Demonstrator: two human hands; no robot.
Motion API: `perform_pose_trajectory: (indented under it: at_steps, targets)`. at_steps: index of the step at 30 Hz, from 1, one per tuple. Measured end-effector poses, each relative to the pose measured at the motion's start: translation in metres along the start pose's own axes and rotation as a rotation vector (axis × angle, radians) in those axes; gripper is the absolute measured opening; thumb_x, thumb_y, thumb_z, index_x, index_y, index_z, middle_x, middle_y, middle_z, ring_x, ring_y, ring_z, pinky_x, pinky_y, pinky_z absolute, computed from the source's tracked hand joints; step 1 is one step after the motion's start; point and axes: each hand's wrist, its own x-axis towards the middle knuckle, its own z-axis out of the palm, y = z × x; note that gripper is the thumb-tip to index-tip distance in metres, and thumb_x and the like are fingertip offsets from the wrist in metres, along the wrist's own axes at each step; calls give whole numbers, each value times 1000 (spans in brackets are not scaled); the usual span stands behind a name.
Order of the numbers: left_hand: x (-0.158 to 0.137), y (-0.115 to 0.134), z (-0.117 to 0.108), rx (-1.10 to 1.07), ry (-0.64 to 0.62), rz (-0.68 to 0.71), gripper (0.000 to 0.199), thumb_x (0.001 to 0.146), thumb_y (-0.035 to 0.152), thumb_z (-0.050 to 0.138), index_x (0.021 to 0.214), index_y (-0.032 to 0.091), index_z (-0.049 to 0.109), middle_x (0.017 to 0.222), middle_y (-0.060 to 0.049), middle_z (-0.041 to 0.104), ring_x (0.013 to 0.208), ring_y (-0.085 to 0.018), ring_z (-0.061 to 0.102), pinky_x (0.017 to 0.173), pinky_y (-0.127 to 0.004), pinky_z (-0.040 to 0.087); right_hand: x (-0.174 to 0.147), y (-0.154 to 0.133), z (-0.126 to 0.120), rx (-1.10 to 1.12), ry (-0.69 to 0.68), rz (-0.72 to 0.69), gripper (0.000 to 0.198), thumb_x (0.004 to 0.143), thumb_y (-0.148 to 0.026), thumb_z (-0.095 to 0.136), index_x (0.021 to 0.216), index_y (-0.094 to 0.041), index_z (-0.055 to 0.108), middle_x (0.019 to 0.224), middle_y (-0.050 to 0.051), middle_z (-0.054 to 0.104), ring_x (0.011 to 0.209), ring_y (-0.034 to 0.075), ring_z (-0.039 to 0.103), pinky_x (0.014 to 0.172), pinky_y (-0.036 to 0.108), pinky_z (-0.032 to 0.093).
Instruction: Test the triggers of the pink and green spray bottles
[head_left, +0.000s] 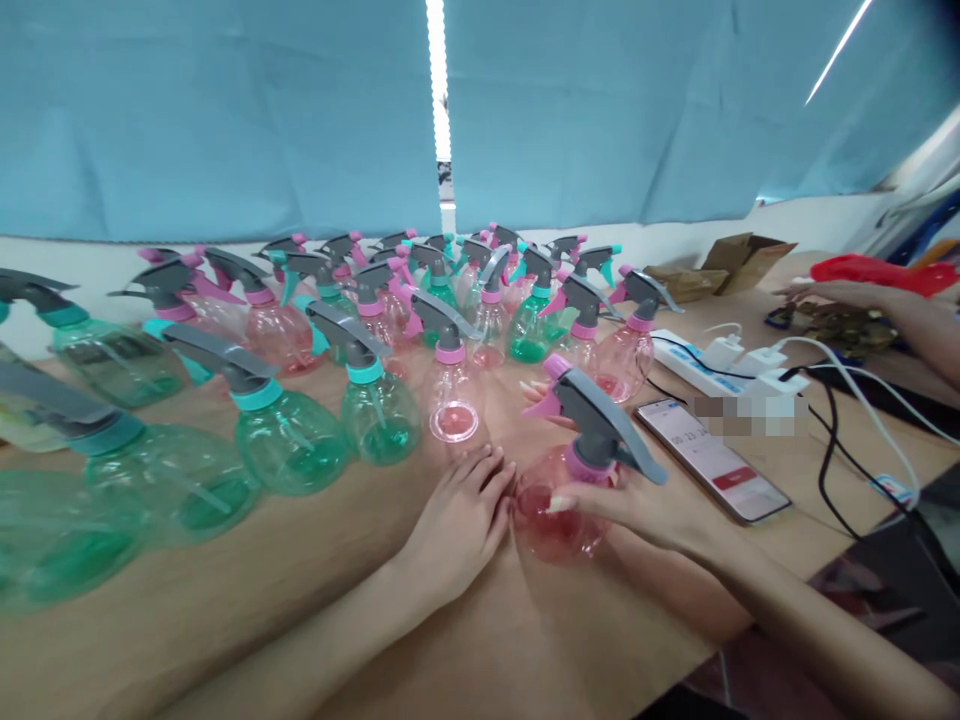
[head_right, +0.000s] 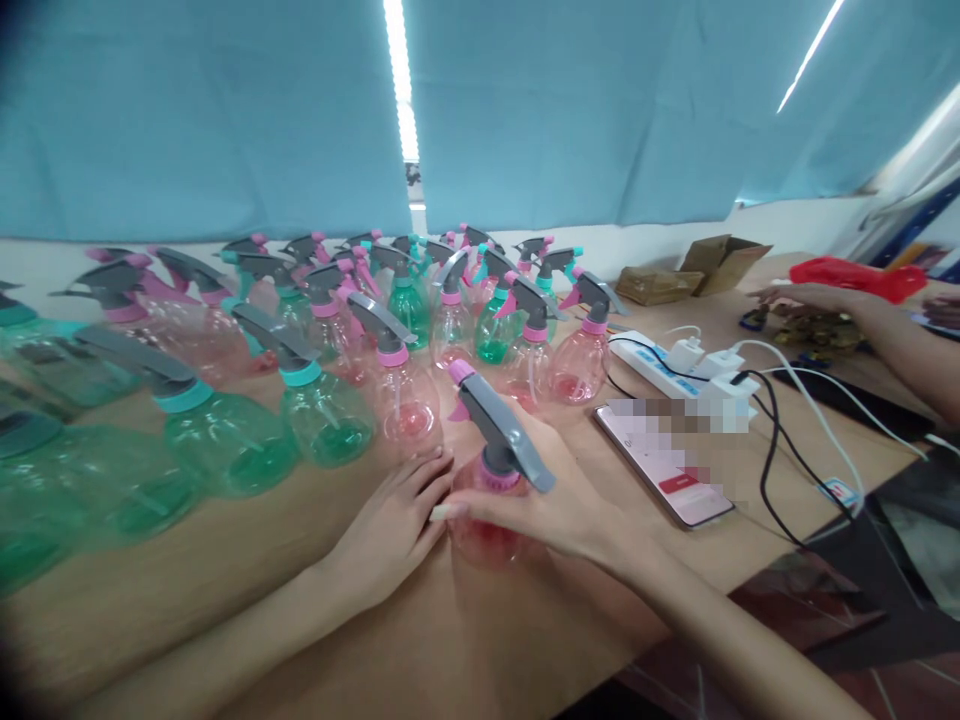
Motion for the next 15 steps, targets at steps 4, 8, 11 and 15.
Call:
perform_pose_trajectory:
  at_steps: [4,8,11,15]
  targets:
    - [0,0,1,15,-8,-2,32,95,18,44,124,12,58,136,-14,56,130,-29,47,105,-47,40,-13,6,-7,-111,13,-30,43,78,-40,73,115,-27,54,96,3,65,85,21,62,73,34,52]
    - [-2,0,2,62,21,-10,34,95,18,43,125,10,58,134,-15,57,126,-30,51,103,-48,42,-8,11,-14,-240,79,-50,52,80,-43,70,127,-29,51,105,5,63,96,23,61,81,38,51]
    - [-6,0,1,112,50,-22,36,95,20,42,125,9,58,130,-16,60,123,-31,54,100,-48,45,9,15,-18,-254,92,-37,40,78,-44,71,113,-26,60,102,6,65,95,24,62,82,39,52]
    - [-9,-1,2,143,79,-26,37,95,21,42,125,11,59,130,-15,61,121,-30,55,100,-47,46,37,22,-17,-202,81,-35,32,78,-42,72,101,-22,63,100,5,68,93,23,64,79,35,51]
